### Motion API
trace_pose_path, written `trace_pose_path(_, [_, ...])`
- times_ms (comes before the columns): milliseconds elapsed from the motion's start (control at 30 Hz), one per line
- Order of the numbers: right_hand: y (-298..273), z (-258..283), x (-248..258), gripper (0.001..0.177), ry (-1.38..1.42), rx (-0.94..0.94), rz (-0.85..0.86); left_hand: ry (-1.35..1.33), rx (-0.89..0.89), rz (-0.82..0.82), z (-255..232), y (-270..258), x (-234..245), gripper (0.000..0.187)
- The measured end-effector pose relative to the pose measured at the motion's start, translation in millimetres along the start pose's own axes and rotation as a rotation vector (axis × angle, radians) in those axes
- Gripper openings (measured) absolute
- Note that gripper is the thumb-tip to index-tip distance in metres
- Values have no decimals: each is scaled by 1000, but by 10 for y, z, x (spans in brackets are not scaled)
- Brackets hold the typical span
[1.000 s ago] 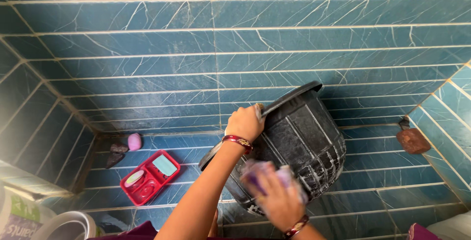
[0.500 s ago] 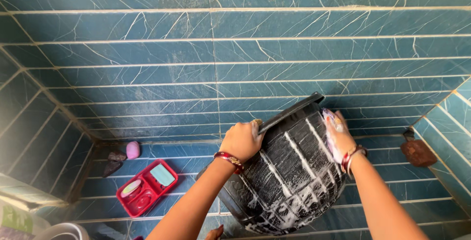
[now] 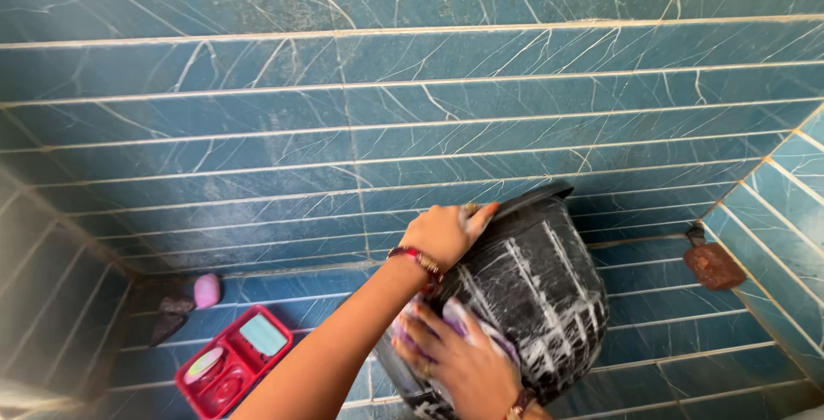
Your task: The person scrubs the exterior and interior of a large black pot using a purple cloth and soap. They rotate the pot to clean different sides and then flip it to scrub the inside surface.
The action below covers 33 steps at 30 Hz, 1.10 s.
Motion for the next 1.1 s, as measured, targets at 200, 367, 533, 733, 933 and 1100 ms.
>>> trace_pose_path(200, [-895, -1157, -458, 52, 364, -958, 182, -17, -124, -168, 124, -98, 110, 54])
trace_pose_path(367, [-1696, -2353, -1129, 59, 1490, -1567, -242, 27, -91, -37, 360, -187, 127, 62])
trace_pose_path(533, [-1750, -2675, -1422, 63, 1411, -1547, -139, 78, -62, -89, 409, -130, 140, 61])
trace_pose_path(733, [-915, -1908, -510, 52, 569, -1301, -34, 206, -158, -74, 241, -28, 38, 54])
trace_pose_path(933, [-234, -481, -355, 59, 139, -596, -76, 44, 44, -41, -181, 85, -20, 73])
trace_pose_path(1100, [-277, -319, -429, 36, 109, -481, 30, 50, 18, -23, -158, 49, 25, 78])
Point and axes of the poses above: each hand's wrist, its own y-axis towards the middle knuckle, its own x-axis out of the back of the hand, z = x × y, the point moved 4 cm from there along y, towards the middle knuckle, and after that the axes turned 1 degree about z, right-handed, at the moved point
